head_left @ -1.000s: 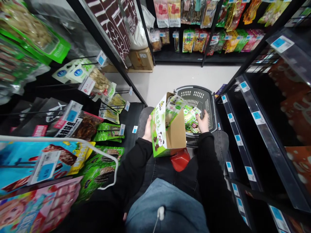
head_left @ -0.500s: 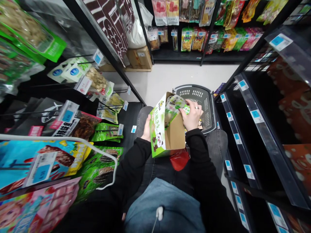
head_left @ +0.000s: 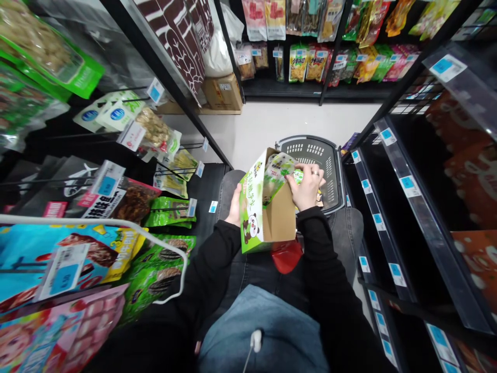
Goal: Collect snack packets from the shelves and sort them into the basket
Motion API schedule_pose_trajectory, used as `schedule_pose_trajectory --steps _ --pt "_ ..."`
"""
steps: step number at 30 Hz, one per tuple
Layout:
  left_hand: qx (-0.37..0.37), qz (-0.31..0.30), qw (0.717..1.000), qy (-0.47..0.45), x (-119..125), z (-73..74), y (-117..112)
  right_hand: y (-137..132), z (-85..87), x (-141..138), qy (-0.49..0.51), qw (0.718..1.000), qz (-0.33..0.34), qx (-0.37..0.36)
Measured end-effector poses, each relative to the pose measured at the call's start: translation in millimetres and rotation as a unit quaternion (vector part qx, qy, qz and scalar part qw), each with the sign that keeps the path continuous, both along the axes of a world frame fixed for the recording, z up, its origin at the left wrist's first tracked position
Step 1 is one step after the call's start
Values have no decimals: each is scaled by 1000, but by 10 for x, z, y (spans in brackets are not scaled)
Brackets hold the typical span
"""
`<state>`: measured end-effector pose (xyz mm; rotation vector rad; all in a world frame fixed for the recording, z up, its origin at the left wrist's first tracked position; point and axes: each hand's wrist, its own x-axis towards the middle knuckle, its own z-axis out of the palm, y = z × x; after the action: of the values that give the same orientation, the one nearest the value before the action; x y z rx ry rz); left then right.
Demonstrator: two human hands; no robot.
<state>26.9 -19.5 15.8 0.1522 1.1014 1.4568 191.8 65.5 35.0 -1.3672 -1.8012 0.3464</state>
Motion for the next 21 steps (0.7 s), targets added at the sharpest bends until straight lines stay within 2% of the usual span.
schedule_pose_trajectory --steps 4,7,10,13,15,17,19,21 --pt "-19 11 1000 -1 16 -3 6 16 27 17 -20 1000 4 10" --pt "-30 -4 999 -12 24 3 11 4 26 34 -38 999 8 4" --pt "-24 -20 999 -19 20 11 14 -41 21 57 -20 999 50 -2" --pt "-12 -18 999 -23 13 28 14 -74 59 119 101 991 82 8" --pt "-5 -13 1000 -24 14 51 14 -32 93 216 224 973 45 15" --pt "-3 -6 1000 -27 23 82 14 84 79 379 328 944 -20 20" --pt "-2 -3 1000 -31 37 114 14 243 -39 602 404 912 -70 15" --pt "0 -2 999 -32 53 141 14 385 -283 851 469 878 -99 -23"
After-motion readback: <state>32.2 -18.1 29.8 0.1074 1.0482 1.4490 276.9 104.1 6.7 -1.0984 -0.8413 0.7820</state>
